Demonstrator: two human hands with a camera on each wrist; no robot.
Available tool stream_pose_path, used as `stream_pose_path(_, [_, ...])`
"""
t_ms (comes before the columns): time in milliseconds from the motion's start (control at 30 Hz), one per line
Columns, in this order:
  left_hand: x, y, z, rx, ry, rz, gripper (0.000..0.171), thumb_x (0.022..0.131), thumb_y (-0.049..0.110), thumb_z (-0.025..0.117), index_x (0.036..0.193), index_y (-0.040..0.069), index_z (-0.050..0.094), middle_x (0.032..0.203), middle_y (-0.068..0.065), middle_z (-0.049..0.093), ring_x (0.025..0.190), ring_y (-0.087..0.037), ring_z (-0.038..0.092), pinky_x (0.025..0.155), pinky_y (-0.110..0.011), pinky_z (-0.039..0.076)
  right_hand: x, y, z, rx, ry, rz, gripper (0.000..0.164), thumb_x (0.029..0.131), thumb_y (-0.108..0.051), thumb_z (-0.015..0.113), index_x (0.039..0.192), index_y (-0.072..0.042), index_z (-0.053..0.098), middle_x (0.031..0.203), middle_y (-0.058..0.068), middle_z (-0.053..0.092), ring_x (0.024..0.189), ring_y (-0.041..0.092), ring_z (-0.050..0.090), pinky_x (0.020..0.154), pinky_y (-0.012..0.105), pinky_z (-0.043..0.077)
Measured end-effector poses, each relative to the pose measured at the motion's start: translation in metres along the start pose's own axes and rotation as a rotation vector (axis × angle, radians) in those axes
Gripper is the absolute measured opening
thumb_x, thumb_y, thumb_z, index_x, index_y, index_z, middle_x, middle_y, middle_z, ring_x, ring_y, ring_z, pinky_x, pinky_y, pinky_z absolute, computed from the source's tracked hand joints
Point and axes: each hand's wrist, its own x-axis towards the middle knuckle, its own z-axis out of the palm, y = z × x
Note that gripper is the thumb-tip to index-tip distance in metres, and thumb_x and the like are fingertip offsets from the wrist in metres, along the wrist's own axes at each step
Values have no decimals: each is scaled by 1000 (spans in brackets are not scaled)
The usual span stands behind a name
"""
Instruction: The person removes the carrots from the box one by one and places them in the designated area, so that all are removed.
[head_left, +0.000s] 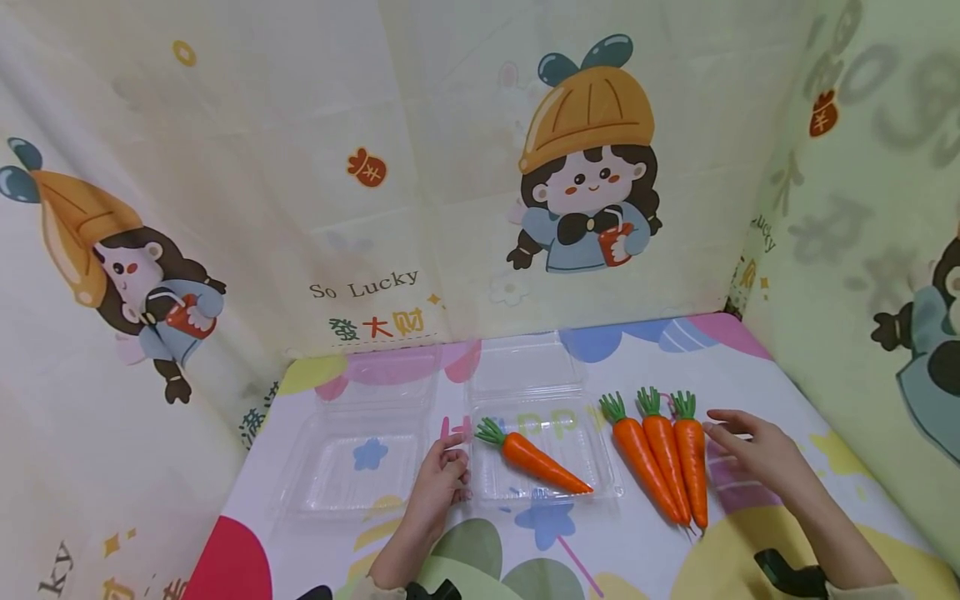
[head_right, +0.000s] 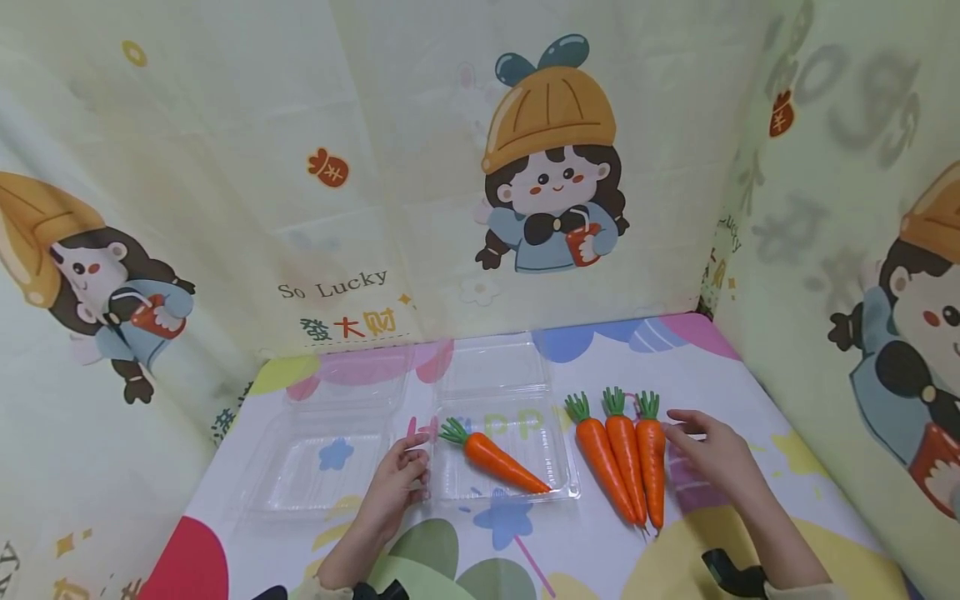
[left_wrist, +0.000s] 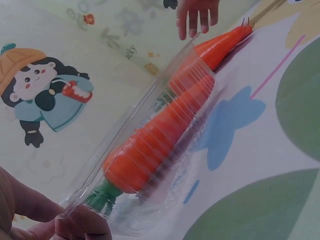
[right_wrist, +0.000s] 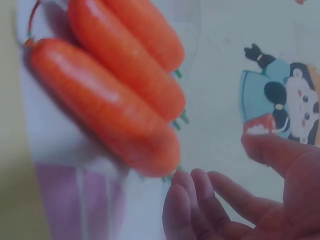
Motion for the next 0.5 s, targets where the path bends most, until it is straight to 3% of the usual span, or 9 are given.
stream_pose_path(133, [-1,1,0,9,3,-4,42,104,5,50,145,0,43,103,-5,49,79,-17,50,58,-23,50,-3,-13,3,-25,26,-37,59,106,-38,55,143,8,51,124,30,64,97,32,67,69,29,56])
stream_pose_path(500, [0,1,0,0,2,9,43,105,5,49,146,0,42,105,-9,52,79,-17,51,57,-24,50,-5,-56,22,62,1,-69,55,106,-35,57,145,3,52,129,28,63,101,31,69,77,33,62])
